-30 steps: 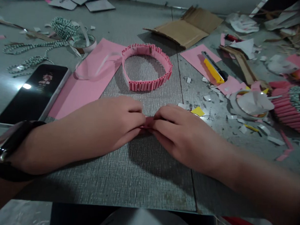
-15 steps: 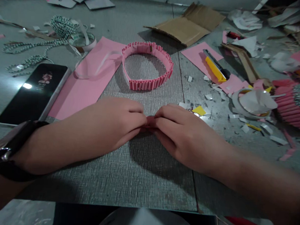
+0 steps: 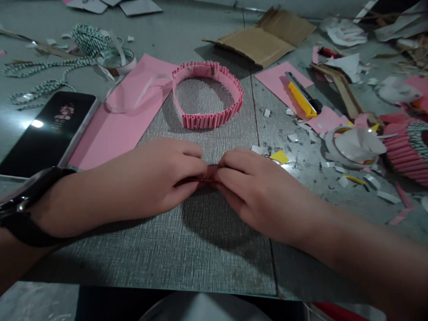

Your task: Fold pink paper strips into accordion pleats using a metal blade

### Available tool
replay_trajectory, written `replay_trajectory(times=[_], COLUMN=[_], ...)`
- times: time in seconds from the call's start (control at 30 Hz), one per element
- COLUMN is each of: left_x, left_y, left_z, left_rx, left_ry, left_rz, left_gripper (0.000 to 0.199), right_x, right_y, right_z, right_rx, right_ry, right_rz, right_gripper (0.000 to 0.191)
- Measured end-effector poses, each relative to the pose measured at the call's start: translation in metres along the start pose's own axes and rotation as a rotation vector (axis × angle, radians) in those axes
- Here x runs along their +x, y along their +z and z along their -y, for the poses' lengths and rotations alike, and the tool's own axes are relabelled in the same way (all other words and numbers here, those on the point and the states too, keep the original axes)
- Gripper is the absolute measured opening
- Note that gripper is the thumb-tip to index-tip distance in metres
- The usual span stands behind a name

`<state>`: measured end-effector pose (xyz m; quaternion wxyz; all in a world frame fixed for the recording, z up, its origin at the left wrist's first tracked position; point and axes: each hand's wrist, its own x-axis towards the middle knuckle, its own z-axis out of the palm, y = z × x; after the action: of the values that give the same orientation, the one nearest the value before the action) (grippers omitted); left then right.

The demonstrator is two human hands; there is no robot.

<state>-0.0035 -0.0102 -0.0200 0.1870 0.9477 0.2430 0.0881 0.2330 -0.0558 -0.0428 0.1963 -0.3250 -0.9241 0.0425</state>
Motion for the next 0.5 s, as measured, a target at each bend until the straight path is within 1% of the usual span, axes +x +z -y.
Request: replay_trajectory(times=[0.13, 0.27, 0.4, 0.5], left_x=[-0.0001, -0.0019, -0.0041, -0.0045], left_y=[0.0001, 0.0019, 0.0035, 0.0036], left_z=[-0.0012, -0.0012, -0.0011, -0.0007], left_rx=[0.006, 0.049, 0.08, 0.087], left_ry=[-0.022, -0.028, -0.001, 0.016], left_rz=[0.001, 0.018, 0.012, 0.011], left_gripper=[0.025, 0.023, 0.017, 0.017], right_x=[-0.0022, -0.003, -0.0015, -0.0007], right_y=[-0.0019, 0.0, 0.0017, 0.002], right_z=[0.0006, 0.0002, -0.0002, 0.0], right_rx=[-0.06, -0.047, -0.007, 0.026], right_ry=[-0.036, -0.024, 0.008, 0.039], right_rz=[0.036, 0.014, -0.004, -0.007], right_gripper=[0.024, 0.027, 0.028, 0.027])
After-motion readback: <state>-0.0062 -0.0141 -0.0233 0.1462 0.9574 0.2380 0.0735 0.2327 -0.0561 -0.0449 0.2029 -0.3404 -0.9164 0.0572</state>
